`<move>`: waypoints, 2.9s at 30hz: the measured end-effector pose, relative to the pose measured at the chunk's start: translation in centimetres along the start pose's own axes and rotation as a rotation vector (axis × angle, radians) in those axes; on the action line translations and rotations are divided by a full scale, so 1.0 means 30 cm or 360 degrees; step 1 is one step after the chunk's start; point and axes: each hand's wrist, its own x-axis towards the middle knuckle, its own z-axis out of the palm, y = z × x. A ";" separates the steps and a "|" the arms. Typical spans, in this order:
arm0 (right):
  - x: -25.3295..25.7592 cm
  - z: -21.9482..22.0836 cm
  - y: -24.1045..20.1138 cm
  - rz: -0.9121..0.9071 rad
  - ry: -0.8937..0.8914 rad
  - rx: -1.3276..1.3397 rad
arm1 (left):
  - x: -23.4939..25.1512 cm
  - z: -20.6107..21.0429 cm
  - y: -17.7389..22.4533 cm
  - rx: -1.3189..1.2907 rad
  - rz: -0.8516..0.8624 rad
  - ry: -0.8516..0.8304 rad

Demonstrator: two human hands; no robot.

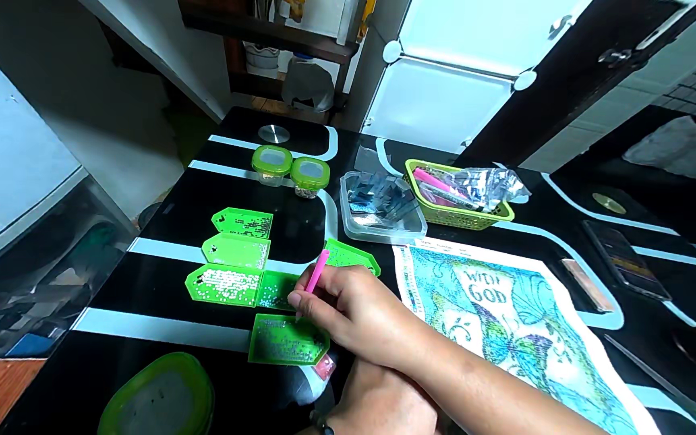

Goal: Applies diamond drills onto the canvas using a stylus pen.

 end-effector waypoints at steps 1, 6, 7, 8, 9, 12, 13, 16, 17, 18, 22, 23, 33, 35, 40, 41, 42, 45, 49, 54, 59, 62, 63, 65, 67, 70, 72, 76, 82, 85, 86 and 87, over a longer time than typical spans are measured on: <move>-0.002 -0.001 0.001 0.0006 0.0003 0.0012 | 0.001 0.000 0.000 -0.0004 0.0001 0.0001; -0.035 -0.040 -0.025 0.0005 0.0094 0.0361 | 0.014 -0.018 0.004 -0.0092 -0.0036 -0.0053; -0.056 -0.063 -0.038 -0.0018 0.0130 0.0496 | 0.016 -0.018 0.003 -0.0084 -0.0051 -0.0045; -0.087 -0.090 -0.051 -0.0043 0.0175 0.0633 | 0.015 -0.010 0.000 -0.0057 -0.0052 0.0014; -0.129 -0.120 -0.063 -0.0073 0.0225 0.0746 | 0.014 0.009 -0.009 -0.0019 -0.0017 0.0135; -0.308 -0.201 -0.066 -0.0195 0.0423 0.0890 | 0.018 0.068 -0.039 -0.0041 0.0101 0.0373; -0.375 -0.220 -0.057 -0.0201 0.0487 0.0890 | 0.025 0.073 -0.044 -0.0059 0.0115 0.0358; -0.561 -0.235 0.003 -0.0106 0.0648 0.0917 | 0.041 0.062 -0.053 -0.0099 0.0089 0.0178; -0.610 -0.227 0.030 -0.0059 0.0696 0.0950 | 0.042 0.061 -0.059 -0.0104 0.0081 0.0132; -0.649 -0.211 0.058 -0.0003 0.0747 0.0982 | 0.041 0.060 -0.063 -0.0082 0.0079 0.0113; -0.730 -0.128 0.148 0.0184 0.0860 0.1046 | 0.040 0.040 -0.068 0.0033 0.0105 0.0012; -0.733 -0.109 0.162 0.0197 0.0880 0.1047 | 0.040 0.036 -0.069 0.0051 0.0105 -0.0019; -0.693 -0.026 0.210 0.0113 0.0909 0.0516 | 0.041 0.005 -0.063 0.0083 0.0055 -0.0204; -0.696 -0.023 0.214 0.0110 0.0911 0.0489 | 0.040 0.007 -0.065 0.0089 0.0061 -0.0195; -0.697 -0.019 0.217 0.0082 0.0913 0.0469 | 0.042 0.007 -0.065 0.0107 0.0063 -0.0200; -0.697 -0.019 0.219 0.0078 0.0913 0.0461 | 0.041 0.006 -0.065 0.0105 0.0061 -0.0206; -0.696 -0.019 0.219 0.0076 0.0909 0.0450 | 0.041 0.006 -0.065 0.0098 0.0059 -0.0205; -0.696 -0.020 0.218 0.0078 0.0893 0.0394 | 0.040 0.008 -0.067 0.0094 0.0060 -0.0190; -0.696 -0.026 0.210 0.0066 0.0861 0.0244 | 0.040 0.005 -0.065 0.0093 0.0048 -0.0207; -0.691 -0.029 0.182 0.0043 0.0826 -0.0049 | 0.038 0.010 -0.067 0.0101 0.0054 -0.0196; -0.678 -0.021 0.169 0.0002 0.0859 -0.0287 | 0.039 0.010 -0.068 0.0119 0.0067 -0.0185; -0.675 -0.014 0.165 -0.0003 0.0873 -0.0350 | 0.038 0.013 -0.070 0.0136 0.0077 -0.0167; -0.675 -0.015 0.164 -0.0007 0.0863 -0.0348 | 0.037 0.014 -0.070 0.0141 0.0079 -0.0161; -0.678 -0.024 0.163 -0.0011 0.0820 -0.0305 | 0.037 0.013 -0.069 0.0133 0.0073 -0.0163; -0.685 -0.043 0.169 0.0020 0.0738 -0.0136 | 0.038 0.014 -0.069 0.0135 0.0069 -0.0156; -0.690 -0.081 0.195 0.0123 0.0722 0.0355 | 0.038 0.013 -0.068 0.0141 0.0065 -0.0174; -0.681 -0.091 0.202 0.0135 0.0858 0.0523 | 0.040 0.013 -0.068 0.0148 0.0074 -0.0166; -0.646 -0.076 0.201 0.0098 0.0960 0.0396 | 0.037 0.018 -0.069 0.0165 0.0089 -0.0146; -0.634 -0.054 0.205 0.0035 0.0889 0.0199 | 0.036 0.021 -0.068 0.0163 0.0091 -0.0120; -0.634 -0.053 0.206 0.0016 0.0871 0.0176 | 0.035 0.027 -0.068 0.0177 0.0103 -0.0085; -0.634 -0.053 0.206 0.0011 0.0870 0.0169 | 0.035 0.028 -0.068 0.0180 0.0106 -0.0079; -0.633 -0.053 0.206 0.0007 0.0870 0.0159 | 0.035 0.029 -0.069 0.0183 0.0110 -0.0074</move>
